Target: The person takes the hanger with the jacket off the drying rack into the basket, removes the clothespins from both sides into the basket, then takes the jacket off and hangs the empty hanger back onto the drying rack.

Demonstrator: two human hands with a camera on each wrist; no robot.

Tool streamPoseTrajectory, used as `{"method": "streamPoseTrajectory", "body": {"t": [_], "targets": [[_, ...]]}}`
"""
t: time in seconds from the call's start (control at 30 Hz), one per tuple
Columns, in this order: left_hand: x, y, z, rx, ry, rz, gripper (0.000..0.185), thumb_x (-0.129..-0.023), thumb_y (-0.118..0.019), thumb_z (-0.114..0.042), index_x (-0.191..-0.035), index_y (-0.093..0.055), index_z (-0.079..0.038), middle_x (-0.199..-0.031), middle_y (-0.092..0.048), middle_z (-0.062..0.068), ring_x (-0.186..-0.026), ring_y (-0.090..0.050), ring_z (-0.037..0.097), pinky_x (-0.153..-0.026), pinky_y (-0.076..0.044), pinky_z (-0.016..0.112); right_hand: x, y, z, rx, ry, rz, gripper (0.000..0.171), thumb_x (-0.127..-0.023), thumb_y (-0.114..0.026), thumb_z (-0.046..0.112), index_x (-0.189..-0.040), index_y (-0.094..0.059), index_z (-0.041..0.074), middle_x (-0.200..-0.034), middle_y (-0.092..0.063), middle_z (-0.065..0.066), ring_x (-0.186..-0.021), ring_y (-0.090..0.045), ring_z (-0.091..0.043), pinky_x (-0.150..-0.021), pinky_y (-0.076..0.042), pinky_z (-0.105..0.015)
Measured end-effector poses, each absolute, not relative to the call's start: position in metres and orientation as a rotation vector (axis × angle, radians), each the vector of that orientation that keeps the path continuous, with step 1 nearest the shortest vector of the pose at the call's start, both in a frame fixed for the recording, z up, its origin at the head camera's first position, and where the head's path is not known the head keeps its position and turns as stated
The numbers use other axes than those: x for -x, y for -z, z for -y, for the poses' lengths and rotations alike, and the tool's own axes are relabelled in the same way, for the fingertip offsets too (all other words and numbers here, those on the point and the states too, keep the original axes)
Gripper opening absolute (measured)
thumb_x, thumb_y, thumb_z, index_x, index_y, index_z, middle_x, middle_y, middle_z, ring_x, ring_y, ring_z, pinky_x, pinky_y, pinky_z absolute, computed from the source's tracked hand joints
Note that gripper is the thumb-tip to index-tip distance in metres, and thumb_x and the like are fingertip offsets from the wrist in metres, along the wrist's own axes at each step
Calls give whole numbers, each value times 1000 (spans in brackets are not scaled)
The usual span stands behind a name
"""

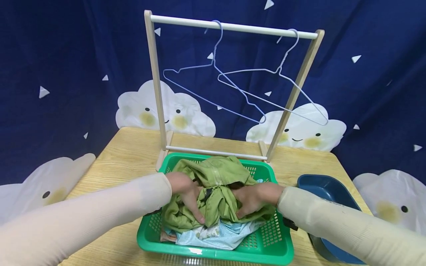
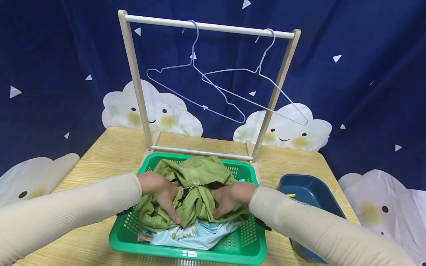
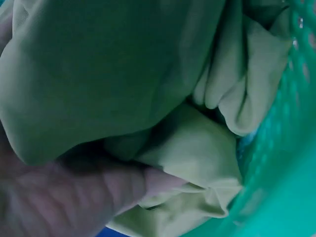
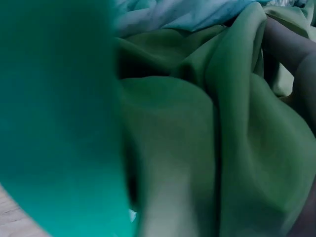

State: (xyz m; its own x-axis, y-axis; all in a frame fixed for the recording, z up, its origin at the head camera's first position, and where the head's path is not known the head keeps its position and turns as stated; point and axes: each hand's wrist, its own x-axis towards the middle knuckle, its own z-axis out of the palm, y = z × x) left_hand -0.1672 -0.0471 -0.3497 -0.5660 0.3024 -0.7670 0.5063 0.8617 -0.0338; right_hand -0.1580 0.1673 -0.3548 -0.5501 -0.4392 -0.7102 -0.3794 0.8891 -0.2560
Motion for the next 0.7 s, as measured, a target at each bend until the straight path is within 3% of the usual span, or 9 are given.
{"method": "streamPoseTrajectory", "body": {"t": [0.13,0.37,0.5,0.63,0.7], "targets": [[170,352,43,-566,366,-2193,116,-69,-57,-93,-161,-27,-29,-169,-24,-1,-155,-28,22,-119,-36,39,160,357,-162,578,61,-2210,79,-90,-75,26,-157,-34,19,-152,-51,-8,-142,-47,-28,-117,-39,-44],[169,352,53,-585,184,-2227,115,-75,-63,-85,-163,-21,-24,-170,-19,3,-158,-19,25,-126,-24,48,159,355,-169,655,72,-2254,74,-92,-72,29,-156,-37,21,-154,-49,-7,-144,-45,-28,-118,-37,-46],[168,338,64,-639,47,-2264,115,-76,-67,-79,-163,-17,-24,-170,-19,7,-157,-22,28,-125,-22,51,158,343,-181,758,164,-2272,77,-95,-68,33,-159,-29,18,-163,-34,-12,-152,-32,-33,-121,-31,-53],[168,314,75,-704,-66,-2242,113,-79,-69,-73,-163,-4,-37,-172,-9,8,-157,-18,32,-125,-19,56,153,319,-193,767,228,-2267,90,-96,-65,44,-164,-13,15,-170,-11,-17,-157,-13,-39,-122,-23,-61],[169,301,81,-739,-133,-2214,111,-82,-70,-69,-162,1,-41,-172,-7,7,-158,-15,31,-125,-18,56,151,304,-198,770,254,-2258,93,-95,-65,48,-164,-11,15,-171,-7,-16,-158,-9,-39,-122,-21,-63]]}}
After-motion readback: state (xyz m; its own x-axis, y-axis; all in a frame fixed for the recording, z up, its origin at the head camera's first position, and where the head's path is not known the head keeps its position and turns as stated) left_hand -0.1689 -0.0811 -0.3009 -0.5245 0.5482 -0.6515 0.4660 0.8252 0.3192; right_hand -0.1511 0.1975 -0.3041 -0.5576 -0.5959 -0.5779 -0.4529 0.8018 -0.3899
